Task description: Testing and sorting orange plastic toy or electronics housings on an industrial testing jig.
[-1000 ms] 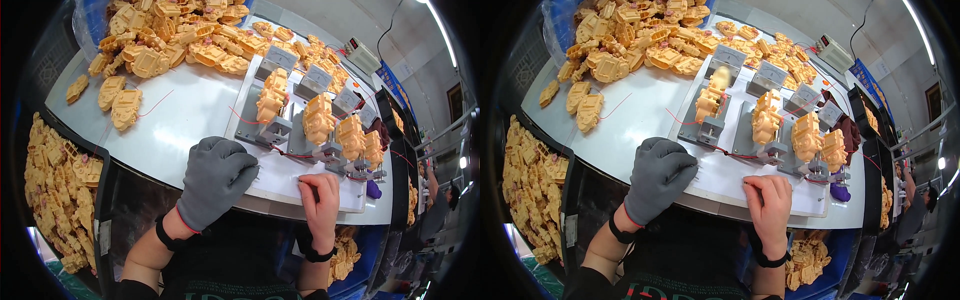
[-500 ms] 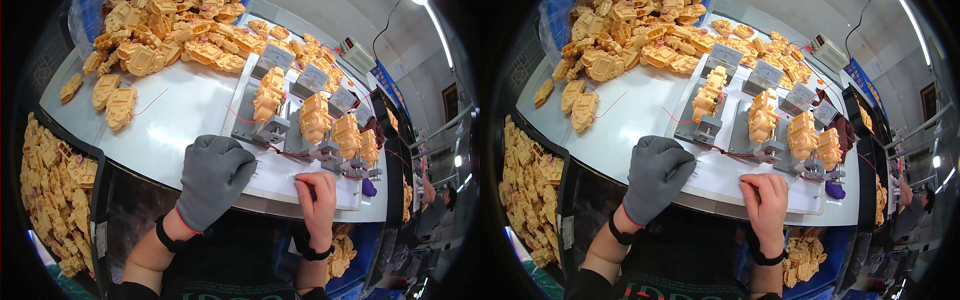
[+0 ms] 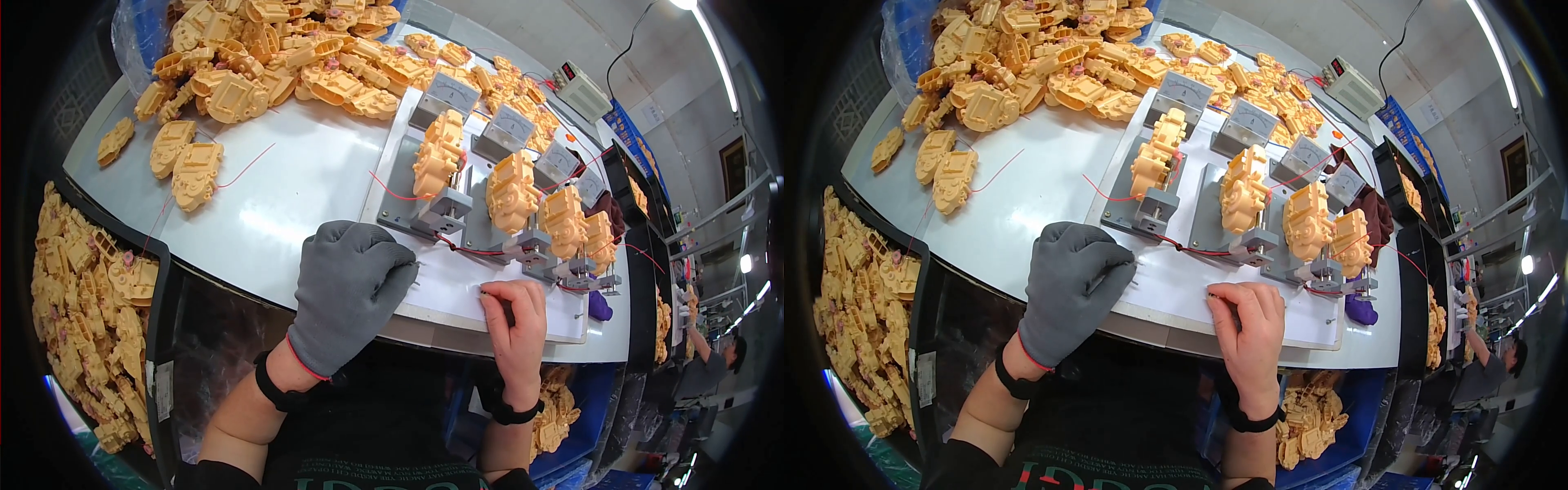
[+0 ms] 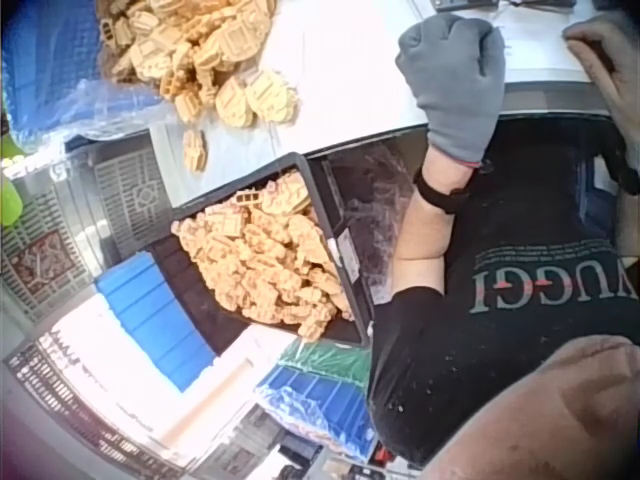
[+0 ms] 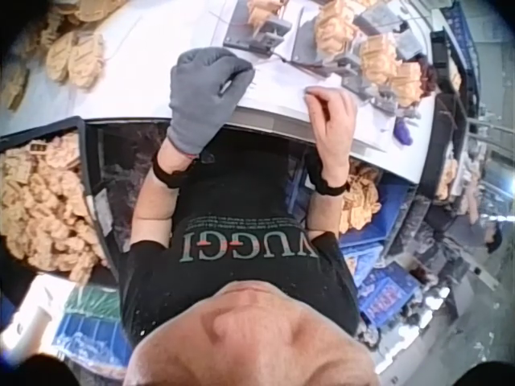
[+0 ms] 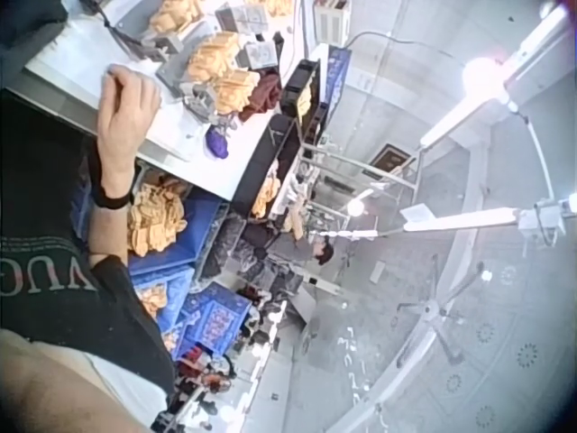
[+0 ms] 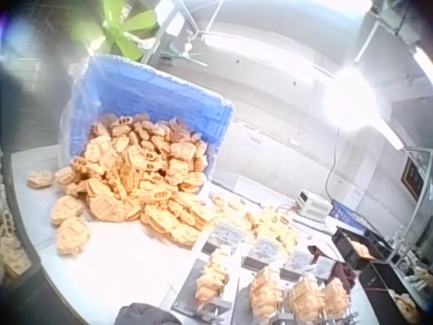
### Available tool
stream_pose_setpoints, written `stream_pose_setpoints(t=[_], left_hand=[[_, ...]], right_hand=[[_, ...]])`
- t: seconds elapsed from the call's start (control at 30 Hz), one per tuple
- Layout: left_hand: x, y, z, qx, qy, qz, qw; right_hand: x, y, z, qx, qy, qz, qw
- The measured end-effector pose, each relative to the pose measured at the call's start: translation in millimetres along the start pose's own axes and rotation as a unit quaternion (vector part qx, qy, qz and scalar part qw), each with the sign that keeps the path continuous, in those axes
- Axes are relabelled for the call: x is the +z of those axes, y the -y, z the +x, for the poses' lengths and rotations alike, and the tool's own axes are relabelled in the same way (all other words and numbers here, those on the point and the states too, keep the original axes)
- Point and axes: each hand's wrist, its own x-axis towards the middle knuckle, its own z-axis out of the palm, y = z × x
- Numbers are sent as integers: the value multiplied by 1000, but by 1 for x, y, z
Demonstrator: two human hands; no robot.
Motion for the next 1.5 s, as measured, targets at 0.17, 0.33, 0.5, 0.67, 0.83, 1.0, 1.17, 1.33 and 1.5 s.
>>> stream_pose_setpoints(t=[0.17,0.33,0.5,0.67,0.83,1.0,1.17,1.33,1.5], left_hand=[[0,0,0,-2,0,9,1000],[2,1,0,1,1,1,1000],[0,0,-2,1,-2,0,1000],[2,1,-2,1,-2,2,1000],[1,-4,0,3,-9,7,1000],[5,-2,2,5,-6,11,1000],[7,-6,0,-4,-20,27,999],[5,-6,0,3,-9,23,1000],[5,-5,0,11,-6,21,1000]], right_hand=[[0,0,1,-4,0,2,1000],[-1,-1,1,-3,-2,-2,1000],[0,1,0,-6,-1,1,1000],[-1,2,0,-2,-7,0,1000],[-2,4,3,-15,-12,5,1000],[1,-2,5,-26,-12,0,1000],[0,-4,5,-45,-25,-3,999],[-3,-2,3,-37,-13,9,999],[-3,-2,3,-43,-7,3,999]])
